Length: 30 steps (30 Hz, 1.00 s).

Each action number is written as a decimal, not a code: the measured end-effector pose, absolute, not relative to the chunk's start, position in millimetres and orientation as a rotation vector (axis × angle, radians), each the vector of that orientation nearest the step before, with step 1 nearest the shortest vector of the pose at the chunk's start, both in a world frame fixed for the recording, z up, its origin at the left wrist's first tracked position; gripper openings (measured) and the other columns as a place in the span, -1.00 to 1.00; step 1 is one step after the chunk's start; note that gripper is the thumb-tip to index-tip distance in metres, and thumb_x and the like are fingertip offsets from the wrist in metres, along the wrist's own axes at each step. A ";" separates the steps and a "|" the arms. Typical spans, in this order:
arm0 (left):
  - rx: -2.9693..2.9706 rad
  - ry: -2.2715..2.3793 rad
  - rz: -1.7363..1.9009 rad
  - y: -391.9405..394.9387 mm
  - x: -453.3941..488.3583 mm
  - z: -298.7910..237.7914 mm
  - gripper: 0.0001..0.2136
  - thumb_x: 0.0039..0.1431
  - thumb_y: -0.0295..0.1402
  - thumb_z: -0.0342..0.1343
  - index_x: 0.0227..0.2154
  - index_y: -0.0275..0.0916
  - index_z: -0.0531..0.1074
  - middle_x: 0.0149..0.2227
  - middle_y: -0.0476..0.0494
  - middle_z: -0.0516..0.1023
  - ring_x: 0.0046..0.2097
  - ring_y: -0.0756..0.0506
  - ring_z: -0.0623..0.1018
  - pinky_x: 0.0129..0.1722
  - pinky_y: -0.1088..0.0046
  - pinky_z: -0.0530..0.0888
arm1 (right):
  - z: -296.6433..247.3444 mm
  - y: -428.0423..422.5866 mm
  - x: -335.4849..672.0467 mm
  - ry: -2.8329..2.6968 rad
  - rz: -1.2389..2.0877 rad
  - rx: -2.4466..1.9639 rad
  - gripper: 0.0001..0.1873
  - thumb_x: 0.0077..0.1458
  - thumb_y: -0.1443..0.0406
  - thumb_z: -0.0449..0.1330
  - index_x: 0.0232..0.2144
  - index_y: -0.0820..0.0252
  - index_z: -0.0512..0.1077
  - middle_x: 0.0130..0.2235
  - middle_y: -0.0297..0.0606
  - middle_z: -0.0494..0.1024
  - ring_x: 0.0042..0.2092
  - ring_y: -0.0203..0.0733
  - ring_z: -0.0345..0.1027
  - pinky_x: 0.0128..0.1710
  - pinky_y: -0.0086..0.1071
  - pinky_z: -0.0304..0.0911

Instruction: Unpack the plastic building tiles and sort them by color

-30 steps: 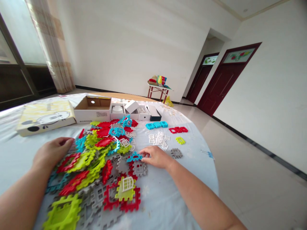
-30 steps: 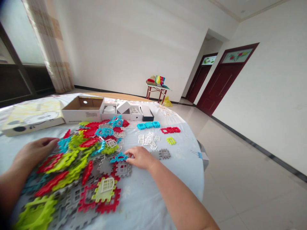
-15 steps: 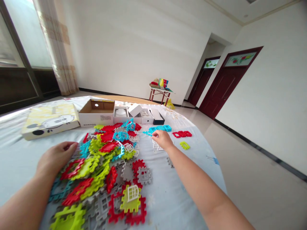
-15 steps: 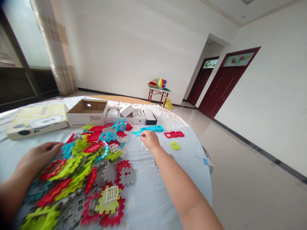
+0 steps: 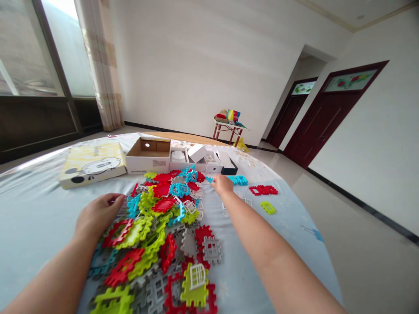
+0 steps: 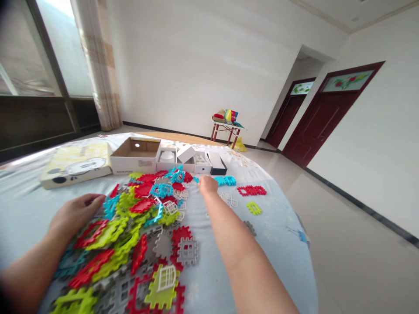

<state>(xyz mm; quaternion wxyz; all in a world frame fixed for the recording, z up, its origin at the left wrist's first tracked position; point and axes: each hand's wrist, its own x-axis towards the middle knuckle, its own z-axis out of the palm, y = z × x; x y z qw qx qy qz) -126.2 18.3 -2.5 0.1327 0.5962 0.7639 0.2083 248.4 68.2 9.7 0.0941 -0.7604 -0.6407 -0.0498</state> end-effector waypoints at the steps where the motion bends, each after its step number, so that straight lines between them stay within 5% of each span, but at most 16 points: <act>1: 1.726 2.219 0.605 17.6 -125.4 -1.4 -0.54 0.07 -0.02 -0.20 -0.16 -0.16 0.43 -0.24 -0.18 0.53 -0.23 -0.16 0.47 -0.38 0.46 0.29 | 8.5 67.4 248.9 -1.912 -0.155 -2.248 -0.81 -0.01 0.18 0.17 -0.29 0.02 0.48 -0.24 -0.27 0.56 -0.18 -0.17 0.40 -0.30 -0.42 0.19; 9: 1.739 2.225 0.614 16.4 -124.8 0.7 -0.54 0.07 -0.02 -0.18 -0.16 -0.19 0.44 -0.25 -0.21 0.55 -0.27 -0.17 0.48 -0.43 0.46 0.30 | 6.4 57.3 252.0 -2.037 -0.205 -2.002 -0.81 0.03 0.30 0.09 -0.35 0.04 0.50 -0.31 -0.26 0.56 -0.22 -0.18 0.41 -0.26 -0.39 0.21; 21: 1.712 2.212 0.594 15.3 -122.3 4.6 -0.53 0.07 -0.02 -0.19 -0.14 -0.18 0.43 -0.20 -0.21 0.53 -0.21 -0.18 0.47 -0.37 0.45 0.31 | 12.5 57.7 227.3 -2.092 -0.005 -1.710 -0.71 0.04 0.37 0.03 -0.20 0.13 0.47 -0.16 -0.22 0.52 -0.08 -0.17 0.31 -0.03 -0.33 0.14; 30: 1.710 2.224 0.582 15.3 -122.9 3.3 -0.52 0.07 0.00 -0.21 -0.14 -0.16 0.43 -0.20 -0.23 0.53 -0.21 -0.21 0.47 -0.38 0.42 0.31 | 13.9 65.4 180.3 -2.198 0.165 -1.732 -0.58 -0.06 0.33 0.04 -0.12 -0.08 0.43 0.01 -0.38 0.40 0.03 -0.05 0.20 -0.01 -0.15 0.12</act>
